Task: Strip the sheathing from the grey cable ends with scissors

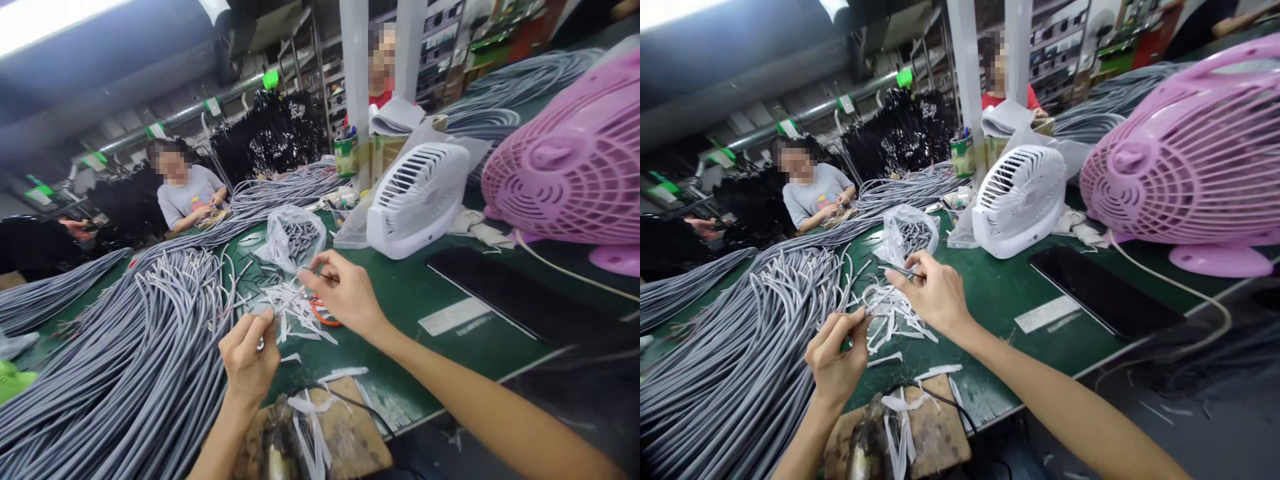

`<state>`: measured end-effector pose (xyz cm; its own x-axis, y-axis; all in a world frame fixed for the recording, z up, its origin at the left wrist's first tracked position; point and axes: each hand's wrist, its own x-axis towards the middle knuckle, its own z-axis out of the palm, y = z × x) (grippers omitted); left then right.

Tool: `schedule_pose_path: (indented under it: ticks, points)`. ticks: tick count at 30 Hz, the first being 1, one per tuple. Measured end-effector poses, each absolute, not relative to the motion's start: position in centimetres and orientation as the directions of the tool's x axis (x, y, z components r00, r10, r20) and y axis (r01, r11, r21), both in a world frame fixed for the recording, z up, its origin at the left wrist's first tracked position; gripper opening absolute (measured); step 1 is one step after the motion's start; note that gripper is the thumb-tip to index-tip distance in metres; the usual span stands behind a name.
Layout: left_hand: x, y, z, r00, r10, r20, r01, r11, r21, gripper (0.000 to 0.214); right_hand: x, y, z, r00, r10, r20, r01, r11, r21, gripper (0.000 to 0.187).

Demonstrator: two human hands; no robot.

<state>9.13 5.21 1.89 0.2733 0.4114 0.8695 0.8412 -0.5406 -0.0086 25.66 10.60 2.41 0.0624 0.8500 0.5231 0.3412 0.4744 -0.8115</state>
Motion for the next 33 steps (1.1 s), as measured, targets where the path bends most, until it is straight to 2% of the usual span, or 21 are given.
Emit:
schedule_pose_path:
  ticks: [2, 5, 7, 9, 11, 14, 25, 28, 33]
  points:
    - [8.9, 5.3, 1.8, 0.25, 0.416, 0.874, 0.867, -0.498, -0.01, 0.014, 25.6, 10.1, 2.3, -0.001, 0.812, 0.583, 0.516, 0.5, -0.695, 0.024]
    - [8.5, 5.3, 1.8, 0.225, 0.387, 0.894, 0.889, -0.457, -0.025, 0.014, 25.8, 9.8, 2.3, 0.035, 0.653, 0.757, 0.623, 0.578, -0.527, 0.026]
    - [8.3, 5.2, 1.8, 0.217, 0.371, 0.903, 0.895, -0.444, -0.033, 0.016, 25.8, 9.8, 2.3, 0.054, 0.496, 0.867, 0.646, 0.645, -0.409, 0.025]
    - [8.2, 5.1, 1.8, 0.233, 0.37, 0.899, 0.894, -0.446, -0.048, 0.018, 25.5, 9.6, 2.3, 0.002, 0.369, 0.929, 0.65, 0.706, -0.282, 0.021]
    - [8.3, 4.9, 1.9, 0.257, 0.37, 0.893, 0.889, -0.453, -0.069, 0.018, 25.1, 9.2, 2.0, -0.093, 0.307, 0.947, 0.632, 0.753, -0.182, 0.017]
    - [8.6, 4.7, 1.8, 0.278, 0.364, 0.889, 0.886, -0.454, -0.091, 0.018, 24.5, 8.8, 1.5, -0.17, 0.276, 0.946, 0.615, 0.78, -0.117, 0.015]
    - [9.1, 4.8, 1.8, 0.367, 0.345, 0.864, 0.884, -0.419, -0.208, 0.016, 24.6, 8.7, 1.4, -0.216, 0.262, 0.941, 0.63, 0.774, -0.071, 0.016]
    - [9.3, 4.8, 1.8, 0.333, 0.375, 0.865, 0.889, -0.432, -0.154, 0.014, 24.7, 8.8, 1.5, -0.207, 0.337, 0.918, 0.568, 0.806, -0.168, 0.016]
    - [9.5, 4.6, 2.0, 0.242, 0.406, 0.881, 0.88, -0.475, -0.023, 0.012, 24.7, 9.1, 1.6, -0.184, 0.527, 0.83, 0.368, 0.82, -0.439, 0.018]
